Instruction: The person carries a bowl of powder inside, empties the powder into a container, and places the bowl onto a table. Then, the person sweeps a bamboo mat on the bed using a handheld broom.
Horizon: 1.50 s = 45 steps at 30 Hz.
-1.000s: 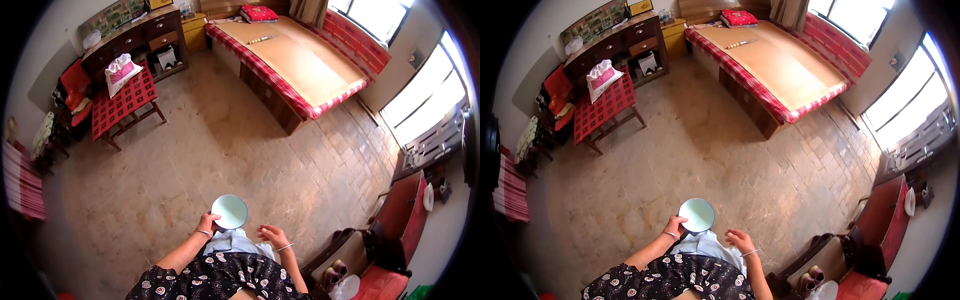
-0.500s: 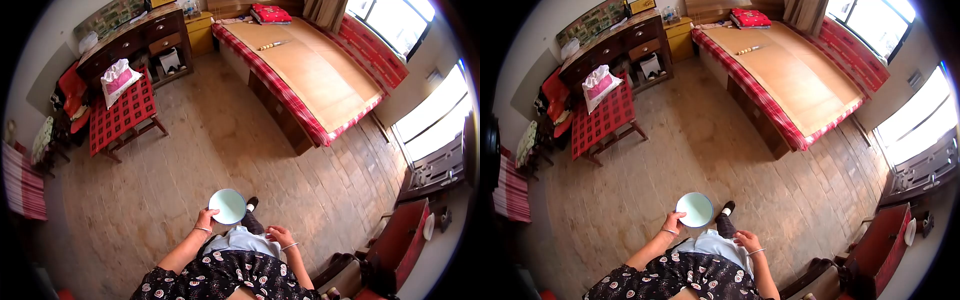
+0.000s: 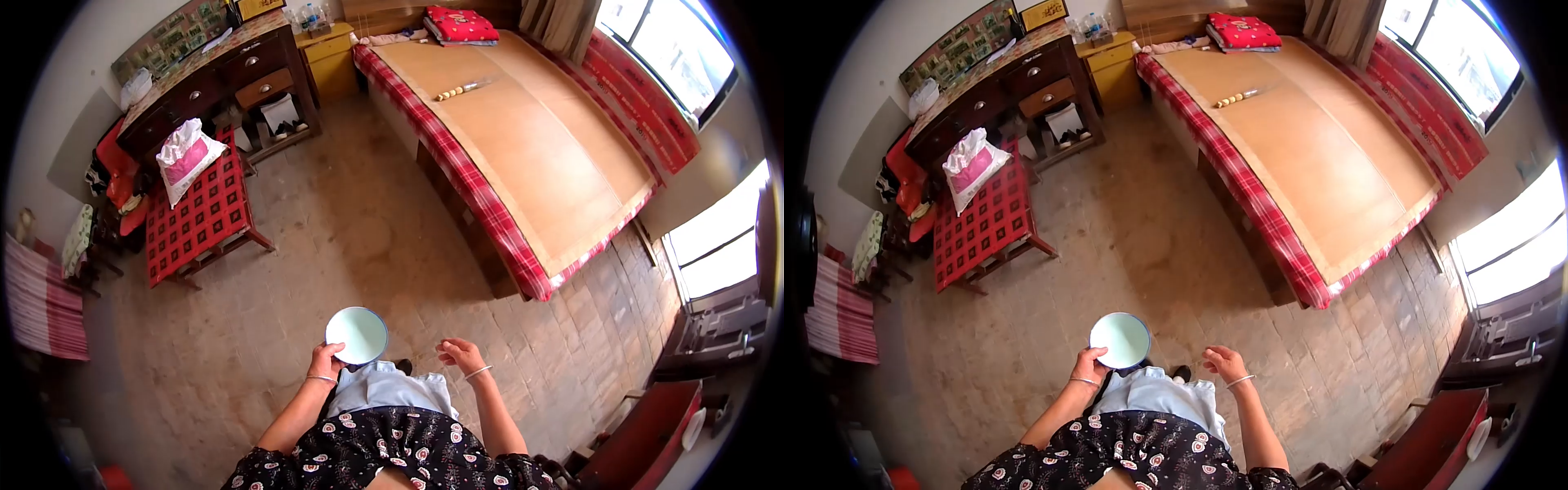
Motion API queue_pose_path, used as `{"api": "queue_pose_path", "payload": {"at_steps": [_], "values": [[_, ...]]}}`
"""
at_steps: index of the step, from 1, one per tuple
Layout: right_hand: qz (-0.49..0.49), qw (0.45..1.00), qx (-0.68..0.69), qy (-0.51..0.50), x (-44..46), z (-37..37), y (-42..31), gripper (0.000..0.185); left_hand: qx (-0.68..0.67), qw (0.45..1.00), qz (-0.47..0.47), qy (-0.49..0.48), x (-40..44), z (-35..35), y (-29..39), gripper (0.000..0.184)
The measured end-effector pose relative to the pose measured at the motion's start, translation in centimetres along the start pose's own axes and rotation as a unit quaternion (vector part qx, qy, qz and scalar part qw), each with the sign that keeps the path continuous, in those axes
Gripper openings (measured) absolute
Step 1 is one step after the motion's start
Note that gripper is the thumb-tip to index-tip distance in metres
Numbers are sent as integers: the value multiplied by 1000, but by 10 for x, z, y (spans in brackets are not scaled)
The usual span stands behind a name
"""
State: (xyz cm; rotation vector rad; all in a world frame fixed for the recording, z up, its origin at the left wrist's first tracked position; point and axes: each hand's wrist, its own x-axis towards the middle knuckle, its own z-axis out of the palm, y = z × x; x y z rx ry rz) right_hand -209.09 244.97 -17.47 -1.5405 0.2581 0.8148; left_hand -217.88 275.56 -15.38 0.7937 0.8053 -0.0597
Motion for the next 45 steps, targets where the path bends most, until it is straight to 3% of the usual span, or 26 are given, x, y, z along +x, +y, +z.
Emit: {"api": "queue_pose_path", "payload": {"at_steps": [9, 20, 26, 31, 36, 45], "values": [[-9, 999, 22, 23, 135, 0, -84, 36, 6, 1000, -9, -2, 142, 52, 71, 34], [10, 994, 41, 98, 267, 5, -209, 34, 37, 999, -18, -22, 295, 153, 212, 31], [70, 988, 70, 121, 336, -29, -228, 32, 56, 998, -32, -14, 372, 190, 243, 33], [49, 992, 46, 109, 420, -60, -284, 31, 43, 998, -30, 37, 414, 243, 267, 28], [-2, 994, -29, 106, 488, -84, -358, 33, 27, 999, -29, 23, 454, 283, 287, 32], [-5, 991, 33, 130, 581, -108, -419, 31, 63, 997, -44, 23, 547, 337, 334, 31]]}}
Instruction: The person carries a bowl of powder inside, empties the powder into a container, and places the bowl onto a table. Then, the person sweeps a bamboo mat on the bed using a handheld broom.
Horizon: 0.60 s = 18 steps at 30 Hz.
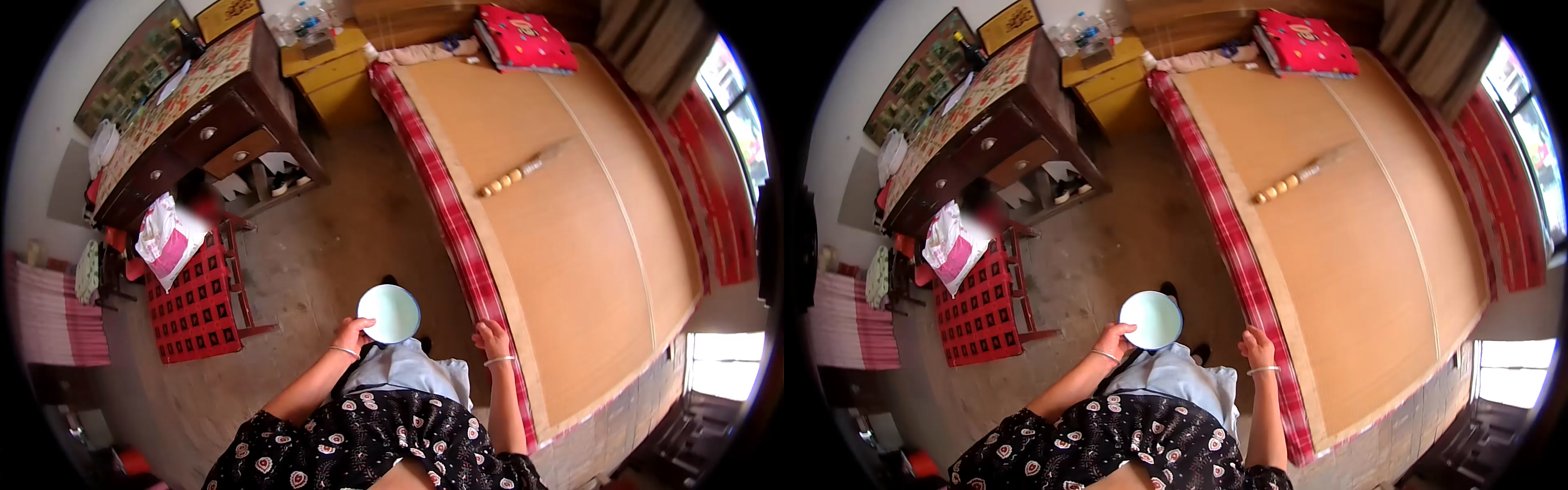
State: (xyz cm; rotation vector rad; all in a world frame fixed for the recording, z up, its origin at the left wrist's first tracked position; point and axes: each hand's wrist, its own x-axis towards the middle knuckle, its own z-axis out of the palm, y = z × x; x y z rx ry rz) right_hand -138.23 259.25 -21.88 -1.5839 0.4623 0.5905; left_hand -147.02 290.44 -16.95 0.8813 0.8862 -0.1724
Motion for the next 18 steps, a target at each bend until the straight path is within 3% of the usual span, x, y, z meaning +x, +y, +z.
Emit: {"api": "queue_pose_path", "payload": {"at_steps": [5, 13, 18], "values": [[18, 1000, 0, -3, 41, 18, -23, 32, -32, 999, 10, -3, 61, 24, 72, 27], [43, 999, 30, -5, 96, 46, -74, 31, -153, 960, 236, 9, 150, 12, 289, 39], [75, 997, 22, -13, 131, 41, -88, 28, -181, 926, 328, 48, 164, 1, 403, 38]]}}
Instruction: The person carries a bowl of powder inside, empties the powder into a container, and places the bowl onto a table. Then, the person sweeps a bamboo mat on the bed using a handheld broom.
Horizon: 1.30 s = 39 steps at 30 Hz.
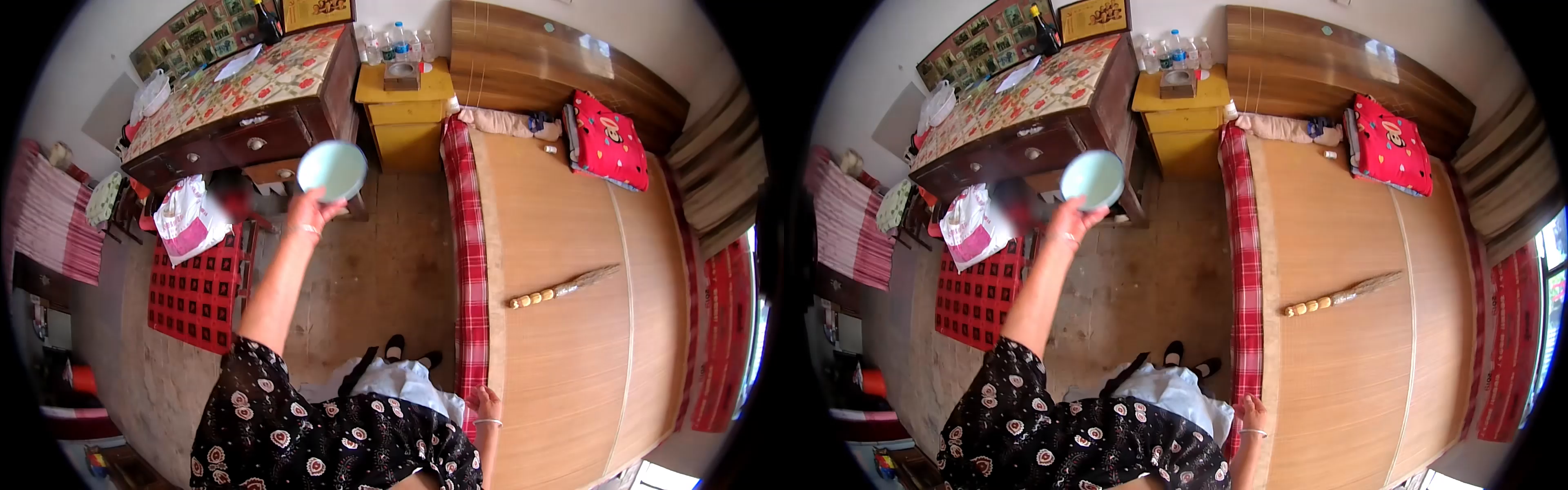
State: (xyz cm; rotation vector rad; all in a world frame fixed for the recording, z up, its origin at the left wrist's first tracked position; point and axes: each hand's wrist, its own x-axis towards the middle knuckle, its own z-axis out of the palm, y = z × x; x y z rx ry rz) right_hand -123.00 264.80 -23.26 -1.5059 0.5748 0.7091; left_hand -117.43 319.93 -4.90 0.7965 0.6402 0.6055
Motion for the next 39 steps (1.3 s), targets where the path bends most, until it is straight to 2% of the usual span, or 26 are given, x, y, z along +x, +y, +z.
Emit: {"api": "queue_pose_path", "payload": {"at_steps": [3, 5, 7, 9, 11, 12, 13, 15, 19, 24, 25, 27, 28, 31, 35, 39], "values": [[4, 1000, -10, -11, 19, -8, -6, 25, -3, 999, 28, 41, 26, 9, 40, 37], [5, 1000, -16, -16, 31, -12, -14, 26, 25, 996, 81, 38, 21, 28, 63, 37], [5, 999, -28, -31, 38, -12, -30, 25, -9, 995, 84, 43, 41, 21, 79, 39], [4, 999, -31, -31, 44, -8, -43, 24, 73, 990, 121, 29, 59, 19, 90, 34], [2, 999, -31, -19, 51, -4, -52, 24, 95, 986, 124, 52, 94, 9, 101, 35], [3, 999, -31, -9, 56, -3, -54, 24, 34, 988, 87, 124, 101, 25, 111, 35], [4, 1000, -28, 2, 62, 1, -54, 24, 27, 992, 90, 86, 128, 7, 118, 36], [12, 999, -25, 17, 66, 9, -54, 24, 10, 990, 67, 124, 174, -11, 135, 40], [41, 998, -17, 37, 72, 39, -67, 25, -46, 991, 39, 123, 255, -50, 159, 43], [50, 998, -27, 35, 82, 98, -107, 23, -61, 978, -20, 200, 292, -63, 173, 52], [48, 998, -24, 38, 86, 105, -106, 23, -72, 967, -31, 244, 292, -78, 179, 52], [46, 998, -17, 47, 96, 116, -111, 22, -49, 976, -58, 206, 296, -105, 188, 46], [42, 998, -19, 52, 100, 121, -112, 21, -1, 980, -20, 197, 289, -111, 186, 42], [55, 997, -14, 53, 110, 123, -115, 21, -34, 987, -35, 153, 287, -142, 195, 38], [60, 996, -40, 52, 126, 117, -108, 26, -36, 987, 10, 153, 293, -148, 206, 37], [59, 996, -46, 50, 134, 118, -110, 32, -51, 992, -8, 113, 324, -132, 206, 41]]}}
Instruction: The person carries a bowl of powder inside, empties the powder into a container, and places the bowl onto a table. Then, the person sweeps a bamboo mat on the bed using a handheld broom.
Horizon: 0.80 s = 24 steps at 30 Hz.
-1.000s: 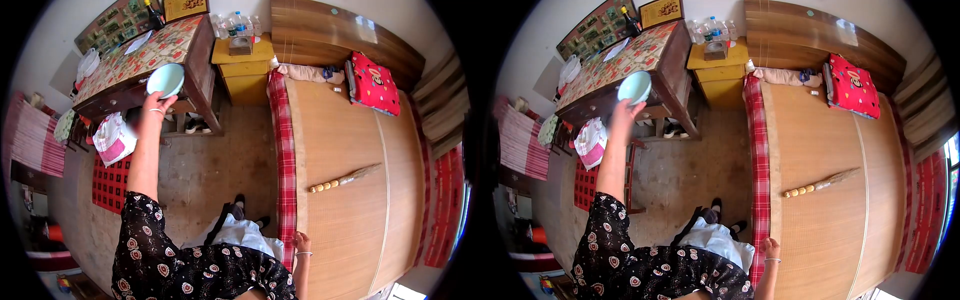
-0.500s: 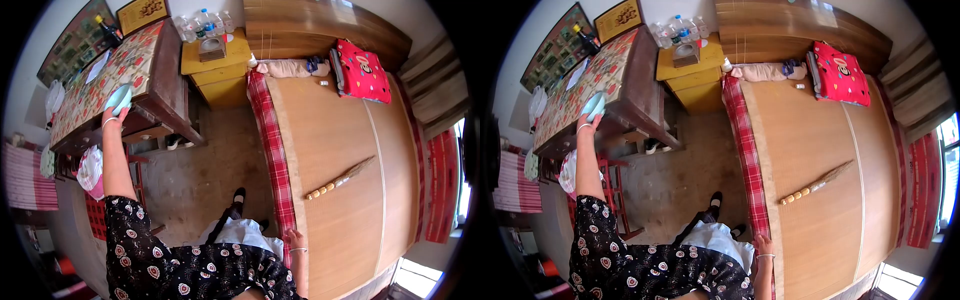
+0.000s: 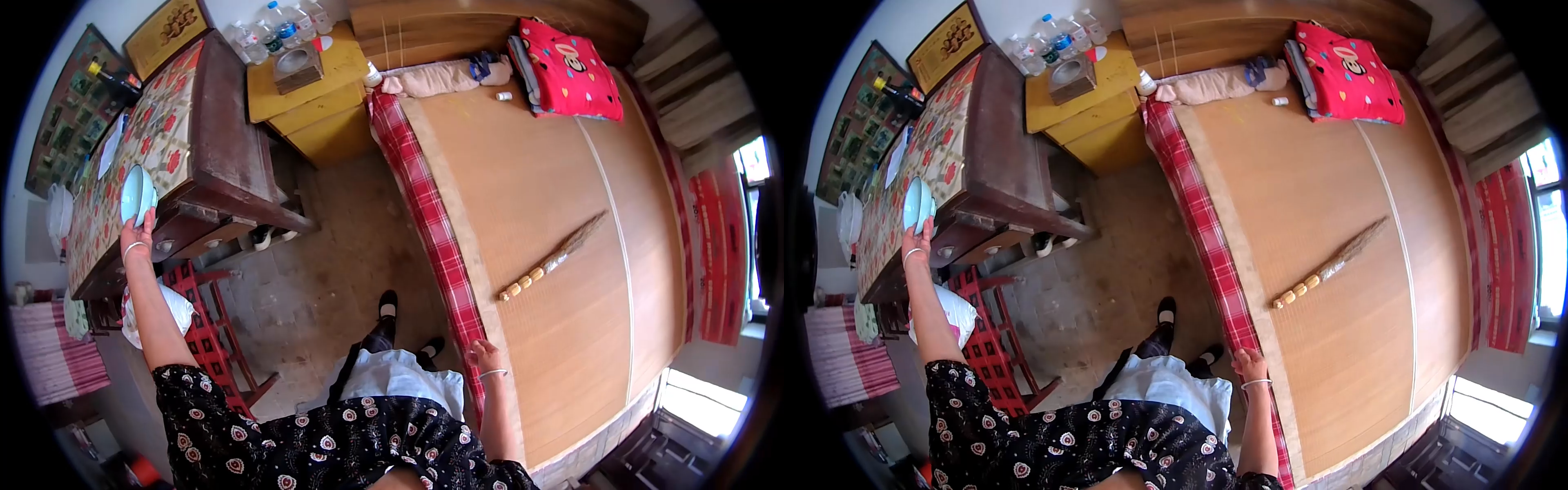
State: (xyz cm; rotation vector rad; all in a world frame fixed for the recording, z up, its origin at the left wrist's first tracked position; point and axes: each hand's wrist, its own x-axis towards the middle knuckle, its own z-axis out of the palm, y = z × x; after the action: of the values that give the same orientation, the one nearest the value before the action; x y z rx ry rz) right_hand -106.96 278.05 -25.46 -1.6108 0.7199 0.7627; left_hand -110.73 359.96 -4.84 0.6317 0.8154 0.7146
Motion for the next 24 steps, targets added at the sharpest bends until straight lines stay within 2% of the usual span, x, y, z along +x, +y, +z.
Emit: {"api": "queue_pose_path", "payload": {"at_steps": [4, 6, 8, 11, 12, 13, 14, 15, 16, 17, 18, 19, 20, 21, 24], "values": [[12, 1000, 4, 25, 3, 1, -1, 32, 22, 998, 30, -49, 24, 18, -5, 51], [12, 999, 18, 48, 10, -3, 3, 31, -29, 997, 38, -60, 28, 27, -4, 55], [16, 997, 29, 68, 22, -10, 11, 28, 52, 979, 188, -64, 10, 40, -24, 60], [-16, 992, -8, 127, 48, -21, 18, 29, 126, 976, 178, -6, -28, 64, -75, 60], [-20, 988, -15, 153, 60, -24, 18, 30, 171, 968, 181, 26, -49, 83, -111, 52], [-31, 981, -54, 183, 77, -28, 25, 33, 208, 965, 161, -11, -56, 85, -143, 40], [-40, 972, -94, 213, 94, -34, 34, 36, 236, 966, 96, -51, -72, 94, -182, 34], [-21, 971, -121, 205, 108, -41, 34, 39, 326, 942, 38, -65, -78, 98, -225, 33], [-1, 969, -144, 198, 124, -45, 33, 42, 361, 929, 16, -76, -93, 105, -274, 33], [-6, 963, -121, 242, 150, -51, 53, 48, 470, 872, -6, -134, -70, 71, -368, 34], [-22, 957, -107, 268, 181, -54, 65, 54, 532, 827, -21, -181, -85, 74, -421, 37], [-15, 947, -117, 298, 186, -55, 58, 60, 677, 668, 151, -270, -116, 92, -467, 39], [-11, 937, -128, 325, 184, -51, 41, 65, 715, 597, 168, -322, -129, 99, -510, 40], [-10, 926, -140, 350, 180, -49, 22, 71, 718, 522, 235, -395, -142, 108, -543, 41], [28, 928, -136, 346, 184, -46, -20, 84, 700, 426, 333, -467, -161, 127, -640, 49]]}}
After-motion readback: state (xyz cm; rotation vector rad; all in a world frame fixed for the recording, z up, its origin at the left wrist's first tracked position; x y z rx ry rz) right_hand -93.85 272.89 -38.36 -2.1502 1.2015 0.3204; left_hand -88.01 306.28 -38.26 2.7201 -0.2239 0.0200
